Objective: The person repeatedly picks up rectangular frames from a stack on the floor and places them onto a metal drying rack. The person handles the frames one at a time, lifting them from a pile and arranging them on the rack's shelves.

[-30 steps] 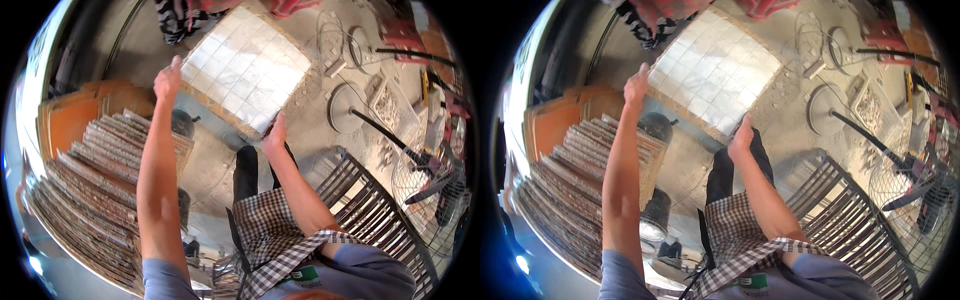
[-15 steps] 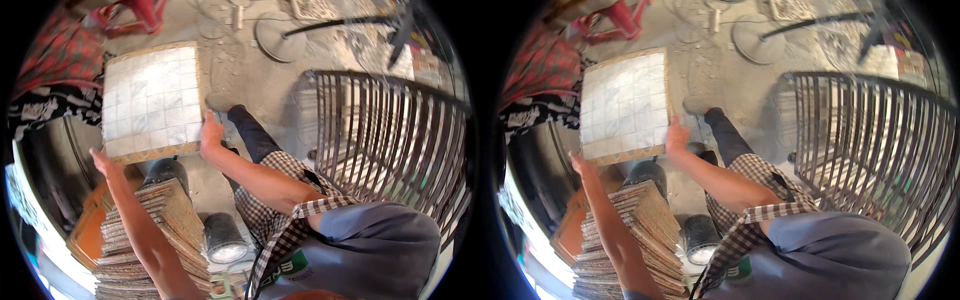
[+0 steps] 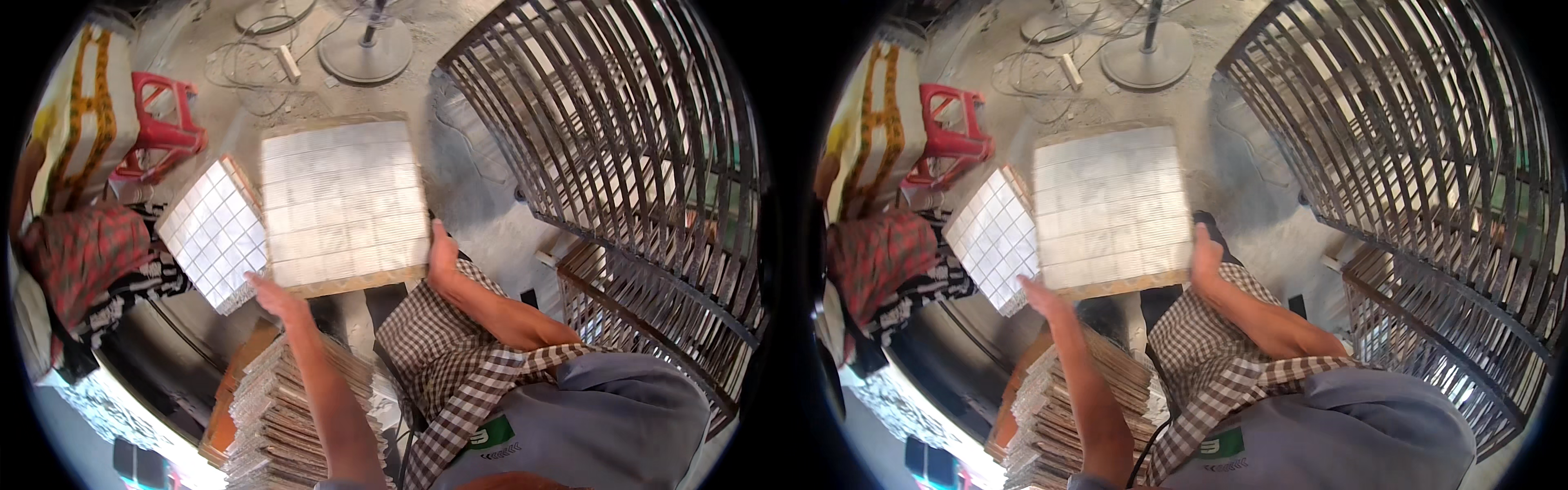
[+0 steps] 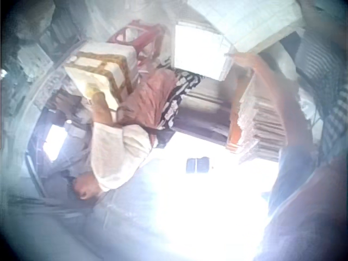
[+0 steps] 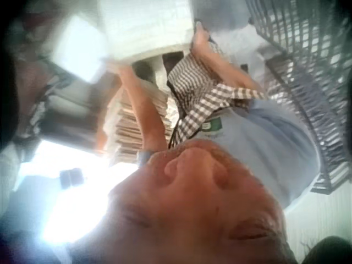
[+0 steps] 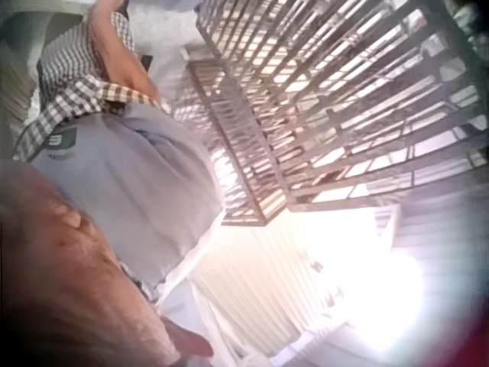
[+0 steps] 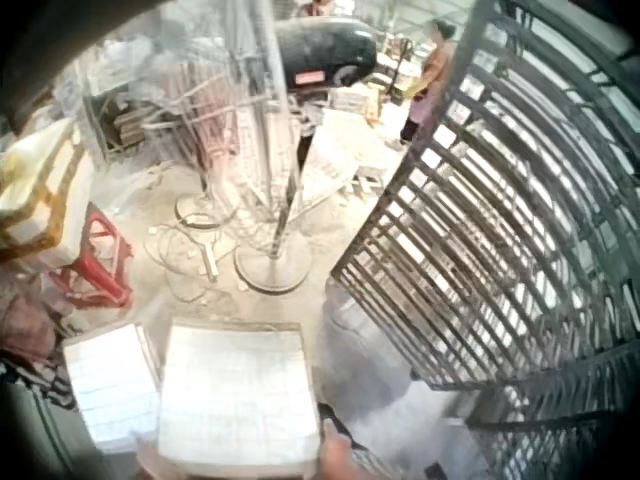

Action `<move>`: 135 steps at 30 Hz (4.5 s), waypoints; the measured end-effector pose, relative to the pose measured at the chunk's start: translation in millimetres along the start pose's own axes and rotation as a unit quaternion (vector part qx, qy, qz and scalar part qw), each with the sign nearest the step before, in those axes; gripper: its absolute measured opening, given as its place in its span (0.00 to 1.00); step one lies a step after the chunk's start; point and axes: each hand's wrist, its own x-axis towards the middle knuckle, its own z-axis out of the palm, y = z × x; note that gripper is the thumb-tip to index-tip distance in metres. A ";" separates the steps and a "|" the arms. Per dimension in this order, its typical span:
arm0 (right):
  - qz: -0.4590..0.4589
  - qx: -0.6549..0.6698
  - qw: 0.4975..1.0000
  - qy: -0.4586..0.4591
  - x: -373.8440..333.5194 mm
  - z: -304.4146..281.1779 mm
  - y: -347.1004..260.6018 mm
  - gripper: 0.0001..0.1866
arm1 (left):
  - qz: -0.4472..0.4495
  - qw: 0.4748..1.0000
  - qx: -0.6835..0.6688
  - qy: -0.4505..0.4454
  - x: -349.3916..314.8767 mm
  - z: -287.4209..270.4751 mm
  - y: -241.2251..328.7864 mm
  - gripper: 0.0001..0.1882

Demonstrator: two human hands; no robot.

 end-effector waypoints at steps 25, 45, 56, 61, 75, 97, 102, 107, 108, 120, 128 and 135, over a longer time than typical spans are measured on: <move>0.081 0.339 0.913 0.213 290.5 -18.8 77.0 0.25 | 0.203 0.942 0.241 -0.115 -40.7 439.6 31.5 0.43; 0.032 0.372 0.893 0.251 387.8 6.0 39.4 0.26 | 0.228 0.947 0.142 -0.174 -24.4 575.1 20.8 0.37; -0.008 0.440 0.880 0.182 479.4 6.8 -7.5 0.29 | 0.078 0.887 -0.144 -0.432 -20.6 681.5 40.8 0.20; -0.009 0.510 0.852 0.120 535.9 -2.4 -44.2 0.27 | 0.055 0.848 -0.165 -0.500 -38.5 735.5 60.2 0.19; -0.048 0.407 0.912 0.011 571.8 -45.6 -44.7 0.18 | 0.026 0.807 -0.055 -0.587 -56.0 745.7 56.5 0.18; -0.067 0.434 0.890 -0.123 559.7 -41.4 -59.4 0.18 | 0.088 0.802 -0.105 -0.581 -72.8 785.4 53.8 0.16; -0.047 0.429 0.897 -0.098 576.1 -52.2 -66.5 0.18 | 0.097 0.813 -0.120 -0.561 -89.5 797.8 57.6 0.16; -0.012 0.453 0.885 -0.108 572.6 -53.9 -72.7 0.19 | 0.127 0.798 -0.108 -0.580 -89.8 799.6 64.2 0.18; 0.006 0.460 0.881 -0.109 568.9 -55.8 -75.5 0.20 | 0.111 0.809 -0.092 -0.570 -90.2 795.1 65.5 0.19; 0.152 0.142 0.965 -0.159 350.1 -78.9 -23.3 0.13 | 0.189 0.901 0.173 -0.349 -65.7 474.3 -75.9 0.19; 0.122 -0.077 0.933 -0.329 201.8 -33.3 -98.8 0.09 | 0.014 0.951 0.096 -0.294 -154.5 206.0 -81.1 0.15; 0.114 -0.230 0.904 -0.343 165.3 -57.4 -125.1 0.17 | -0.144 0.978 -0.027 -0.147 -251.6 77.2 -77.0 0.11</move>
